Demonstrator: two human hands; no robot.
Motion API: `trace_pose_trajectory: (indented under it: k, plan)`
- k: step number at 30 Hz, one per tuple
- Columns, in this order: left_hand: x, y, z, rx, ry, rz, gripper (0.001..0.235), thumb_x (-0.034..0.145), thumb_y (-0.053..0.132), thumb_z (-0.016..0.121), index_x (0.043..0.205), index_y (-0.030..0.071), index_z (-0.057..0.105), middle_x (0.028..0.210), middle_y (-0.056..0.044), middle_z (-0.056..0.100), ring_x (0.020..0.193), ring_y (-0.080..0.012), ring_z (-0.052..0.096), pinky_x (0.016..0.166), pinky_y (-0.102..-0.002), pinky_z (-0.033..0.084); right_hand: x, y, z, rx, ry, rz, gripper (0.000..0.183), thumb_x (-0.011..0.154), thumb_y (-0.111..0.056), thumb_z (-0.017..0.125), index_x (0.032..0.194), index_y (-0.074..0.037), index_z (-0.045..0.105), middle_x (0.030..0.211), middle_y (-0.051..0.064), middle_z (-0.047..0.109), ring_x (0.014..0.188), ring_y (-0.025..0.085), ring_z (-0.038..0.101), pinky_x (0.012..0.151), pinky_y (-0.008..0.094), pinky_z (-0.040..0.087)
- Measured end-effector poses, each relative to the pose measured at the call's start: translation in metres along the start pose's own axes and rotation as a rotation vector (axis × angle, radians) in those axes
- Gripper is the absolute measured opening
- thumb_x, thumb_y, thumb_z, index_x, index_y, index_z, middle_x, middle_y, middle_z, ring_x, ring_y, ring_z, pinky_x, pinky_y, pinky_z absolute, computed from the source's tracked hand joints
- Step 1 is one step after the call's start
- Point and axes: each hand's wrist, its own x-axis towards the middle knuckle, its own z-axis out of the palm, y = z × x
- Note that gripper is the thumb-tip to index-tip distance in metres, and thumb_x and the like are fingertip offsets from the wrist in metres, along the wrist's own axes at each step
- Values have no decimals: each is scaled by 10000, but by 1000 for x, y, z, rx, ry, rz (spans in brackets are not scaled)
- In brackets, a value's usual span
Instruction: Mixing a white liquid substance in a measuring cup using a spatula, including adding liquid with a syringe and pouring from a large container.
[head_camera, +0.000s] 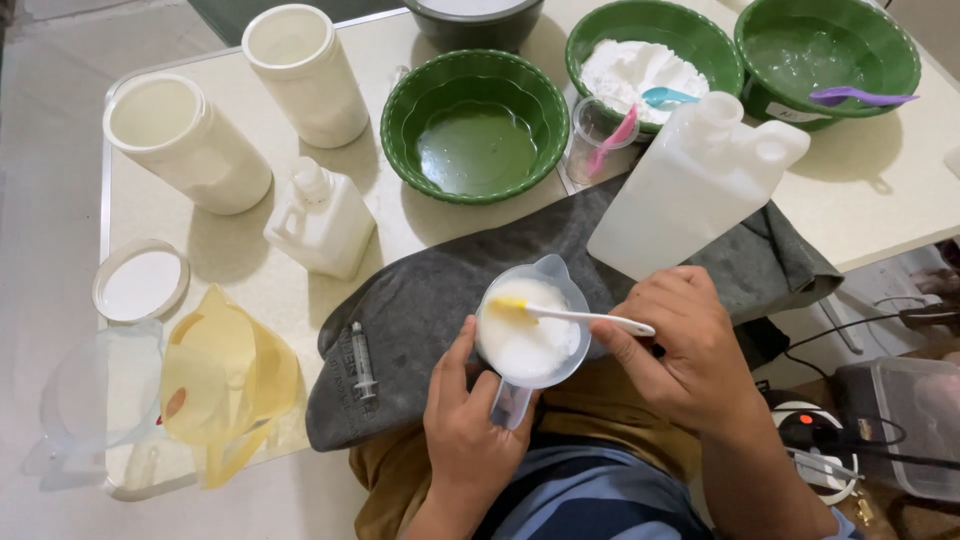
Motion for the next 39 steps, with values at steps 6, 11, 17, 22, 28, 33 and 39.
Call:
trace_pose_trajectory:
  k: [6,11,17,22,28,33,39]
  plan:
    - [0,0,-1,-2,2,-9,389,921,312,758,734,39,554,1420,-276,557,1116,-415,674,843,-446,578,-2,2,2,47,-53,-37,256,1002,-233,562,792,-113,648,698,-27,592,680,174,536,813,366,334]
    - [-1,-2,0,13,3,-24,407,909,329,774,711,52,550,1410,-268,567,1079,-385,678,807,-414,573,-3,5,4,-12,24,-50,231,981,-218,594,800,-93,664,700,7,620,700,209,565,818,393,342]
    - [1,-2,0,-17,0,-26,388,893,296,798,729,45,552,1413,-257,562,1138,-402,678,870,-464,585,0,-3,6,148,-14,3,341,1017,-178,504,689,-86,525,611,-4,516,561,178,456,729,357,350]
    - [-1,-4,0,0,-3,-25,390,925,328,748,745,40,555,1426,-250,560,1041,-390,681,811,-444,581,-1,0,10,153,10,-24,314,1016,-197,515,730,-79,564,654,4,567,626,194,519,771,368,376]
    - [-1,-4,0,0,11,-43,385,915,356,761,748,50,596,1410,-241,576,1126,-389,683,864,-459,585,-2,2,7,-14,-9,19,296,984,-171,576,700,-88,573,608,-7,531,580,187,470,762,372,342]
    - [-1,-3,0,-1,4,-36,391,910,330,769,744,36,572,1415,-256,567,1094,-400,680,850,-458,581,1,-4,14,-7,-19,-48,284,992,-220,587,740,-94,618,676,-8,610,655,188,559,778,366,348]
    - [-1,-4,1,1,13,-41,386,916,346,759,776,21,605,1401,-252,579,1111,-390,680,819,-432,585,4,-6,9,116,-90,-72,265,984,-217,589,751,-96,624,687,0,582,622,177,530,775,357,363]
